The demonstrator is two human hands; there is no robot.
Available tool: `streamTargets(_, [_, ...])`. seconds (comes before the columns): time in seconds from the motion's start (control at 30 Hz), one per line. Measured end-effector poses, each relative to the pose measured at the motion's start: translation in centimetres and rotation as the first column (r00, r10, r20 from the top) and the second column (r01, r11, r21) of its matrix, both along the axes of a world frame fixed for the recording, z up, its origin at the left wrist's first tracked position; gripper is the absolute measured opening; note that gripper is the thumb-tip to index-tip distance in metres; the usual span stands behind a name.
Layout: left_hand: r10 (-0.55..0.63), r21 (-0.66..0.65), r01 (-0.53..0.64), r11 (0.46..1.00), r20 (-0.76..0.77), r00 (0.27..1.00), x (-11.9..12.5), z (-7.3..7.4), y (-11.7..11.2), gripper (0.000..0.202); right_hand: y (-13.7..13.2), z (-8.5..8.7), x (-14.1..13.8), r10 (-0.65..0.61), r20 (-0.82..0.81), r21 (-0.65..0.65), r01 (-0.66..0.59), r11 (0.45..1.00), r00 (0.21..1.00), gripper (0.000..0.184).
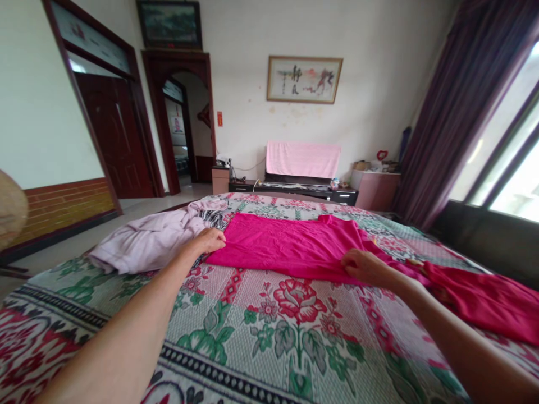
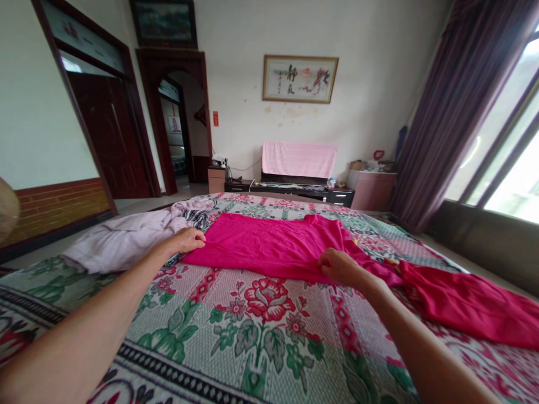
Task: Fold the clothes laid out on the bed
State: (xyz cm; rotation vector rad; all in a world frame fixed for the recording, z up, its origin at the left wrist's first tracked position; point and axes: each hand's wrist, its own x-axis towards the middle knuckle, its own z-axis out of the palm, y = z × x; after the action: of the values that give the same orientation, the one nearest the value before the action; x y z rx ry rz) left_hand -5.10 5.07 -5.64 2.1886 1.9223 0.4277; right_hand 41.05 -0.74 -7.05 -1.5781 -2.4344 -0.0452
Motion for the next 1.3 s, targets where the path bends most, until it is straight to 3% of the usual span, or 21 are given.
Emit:
streamTargets(0.1, [-0.002,0.043,-0.007,0.999,0.210,0.978,-0.2,-0.4,0.1,0.017,-0.2,0.3,-0.1,-0.070,-0.011,0.002,0.070,0.998,0.997,0.018])
streamTargets(0.23, [0.062,-0.048,-0.042,0.998,0.555,0.829,-0.2,-0.7,0.2,0.013,-0.3,0.4,-0.3,-0.141,-0.078,0.051,0.145,0.988,0.987,0.021])
streamTargets(0.33, [0.148,-0.099,-0.111,0.989,0.616,0.774,-0.1,-1.2,0.4,0.018,-0.1,0.1,-0.2,-0.137,-0.120,0.077,0.146,0.986,0.983,0.023])
streamTargets(0.53, [0.225,0.011,-0.247,0.969,0.383,0.896,-0.2,-2.1,1.3,0.031,0.2,-0.7,0.1,-0.173,-0.121,0.110,0.186,0.976,0.977,0.024])
streamTargets(0.67, [0.250,0.084,-0.263,0.961,0.139,0.958,-0.3,-2.3,1.8,0.034,0.3,-0.7,-0.5,-0.137,-0.144,0.254,0.170,0.952,0.980,0.023])
streamTargets(0.77, [0.238,0.097,-0.243,0.965,0.055,0.970,0.0,-1.8,1.5,0.034,-0.3,-0.2,-2.2,0.034,-0.167,0.302,0.018,0.953,0.985,0.018])
streamTargets(0.9, [0.220,0.102,-0.212,0.972,-0.076,0.972,0.9,-0.5,0.1,0.036,-1.4,-0.1,-5.3,0.282,-0.171,0.217,-0.243,0.945,0.944,0.009])
streamTargets(1.1, [0.247,0.159,-0.221,0.962,-0.175,0.953,1.2,-0.4,-0.4,0.038,-2.1,-0.8,-7.1,0.385,-0.169,0.191,-0.353,0.916,0.907,0.012])
streamTargets(1.2, [0.202,0.261,-0.148,0.954,-0.193,0.960,1.8,-0.5,0.0,0.041,-1.6,-0.2,-6.2,0.321,-0.239,0.212,-0.274,0.938,0.916,0.018])
streamTargets(1.3, [0.040,0.316,0.020,0.949,-0.182,0.982,3.8,-0.4,0.3,0.040,-0.9,1.0,-3.4,0.069,-0.255,0.248,-0.004,0.969,0.965,0.019])
